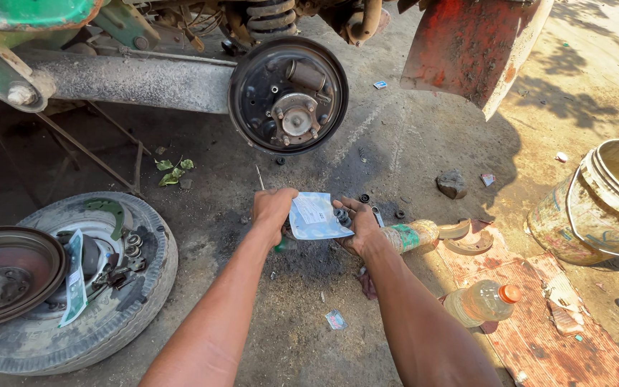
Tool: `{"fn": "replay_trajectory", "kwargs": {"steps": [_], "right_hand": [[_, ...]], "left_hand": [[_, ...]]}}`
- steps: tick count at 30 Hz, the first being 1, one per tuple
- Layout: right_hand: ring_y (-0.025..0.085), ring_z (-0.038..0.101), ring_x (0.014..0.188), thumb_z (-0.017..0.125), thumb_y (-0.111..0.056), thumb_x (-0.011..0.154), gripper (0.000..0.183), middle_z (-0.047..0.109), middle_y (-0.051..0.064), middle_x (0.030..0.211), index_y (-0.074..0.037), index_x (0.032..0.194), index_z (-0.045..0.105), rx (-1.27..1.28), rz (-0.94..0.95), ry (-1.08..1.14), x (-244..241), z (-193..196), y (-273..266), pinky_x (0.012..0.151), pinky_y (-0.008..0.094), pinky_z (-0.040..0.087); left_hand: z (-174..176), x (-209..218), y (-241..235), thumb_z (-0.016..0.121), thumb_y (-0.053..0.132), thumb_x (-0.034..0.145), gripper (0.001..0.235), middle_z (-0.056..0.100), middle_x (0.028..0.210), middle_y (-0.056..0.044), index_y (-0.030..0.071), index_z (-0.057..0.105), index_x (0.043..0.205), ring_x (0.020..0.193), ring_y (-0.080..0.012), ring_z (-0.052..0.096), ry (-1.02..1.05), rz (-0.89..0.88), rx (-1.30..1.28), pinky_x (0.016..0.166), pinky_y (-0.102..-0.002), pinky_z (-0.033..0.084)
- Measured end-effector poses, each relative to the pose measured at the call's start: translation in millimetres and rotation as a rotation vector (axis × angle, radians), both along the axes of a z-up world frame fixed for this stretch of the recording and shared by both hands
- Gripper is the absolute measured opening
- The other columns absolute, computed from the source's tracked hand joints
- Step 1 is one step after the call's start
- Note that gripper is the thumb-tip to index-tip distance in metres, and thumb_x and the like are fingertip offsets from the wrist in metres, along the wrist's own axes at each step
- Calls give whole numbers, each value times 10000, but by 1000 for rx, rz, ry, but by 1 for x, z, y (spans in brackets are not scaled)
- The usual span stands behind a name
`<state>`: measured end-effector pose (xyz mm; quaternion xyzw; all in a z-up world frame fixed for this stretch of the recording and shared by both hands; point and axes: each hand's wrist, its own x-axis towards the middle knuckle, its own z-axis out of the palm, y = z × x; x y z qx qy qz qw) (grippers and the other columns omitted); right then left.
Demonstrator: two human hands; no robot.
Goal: The person cleans the inside of a vehicle's brake drum with a cloth, then opens a package of new bearings. Using a screwdriver and a wrench, the person installs the bearings into the wheel hub assembly.
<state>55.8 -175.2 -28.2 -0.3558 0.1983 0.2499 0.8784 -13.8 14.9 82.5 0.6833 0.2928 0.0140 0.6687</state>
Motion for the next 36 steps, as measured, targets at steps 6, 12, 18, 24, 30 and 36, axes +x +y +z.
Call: {"fn": "replay_trajectory", "kwargs": {"steps": [6,12,18,24,30,36], "right_hand": [[239,726,844,641,-125,925,188,713,140,994,-3,1066,664,-95,202,-116,-27,33,3,745,372,666],[209,744,932,591,-19,957,192,690,135,1091,13,1139,643,-159,329,-104,-24,29,8,843,309,601],[183,746,916,595,-73,979,287,698,146,1096,60,1228,649,-222,349,-105,-7,11,3,775,272,601],[128,691,795,580,-108,985,286,674,90,1022,-27,1249,657,-324,271,-137,12,-12,1,681,219,626],[141,667,876,611,-38,971,275,651,88,1061,7,1238,655,-513,129,-227,18,24,9,722,250,612],[178,714,791,641,20,894,306,706,149,1092,24,1198,675,-624,426,-253,13,47,31,692,267,607]], "left_hand": [[10,-5,14,726,201,765,220,763,1026,-157,12,768,869,950,-300,707,178,96,236,837,-399,521],[-13,-1,32,758,199,763,246,762,934,-156,-36,745,837,801,-247,719,123,88,122,706,-389,538],[-34,1,54,712,188,825,203,666,698,-67,-13,714,854,511,-156,554,112,33,-68,422,-365,320],[-53,-8,75,725,299,906,269,654,737,-34,33,717,943,561,-137,539,56,-111,-6,433,-341,339],[-100,-13,92,659,366,962,307,697,859,-60,81,723,1058,641,-152,588,224,-164,27,445,-354,400],[-147,1,64,656,490,959,458,688,897,-63,67,728,1119,668,-151,576,262,-163,-130,480,-370,384]]}}
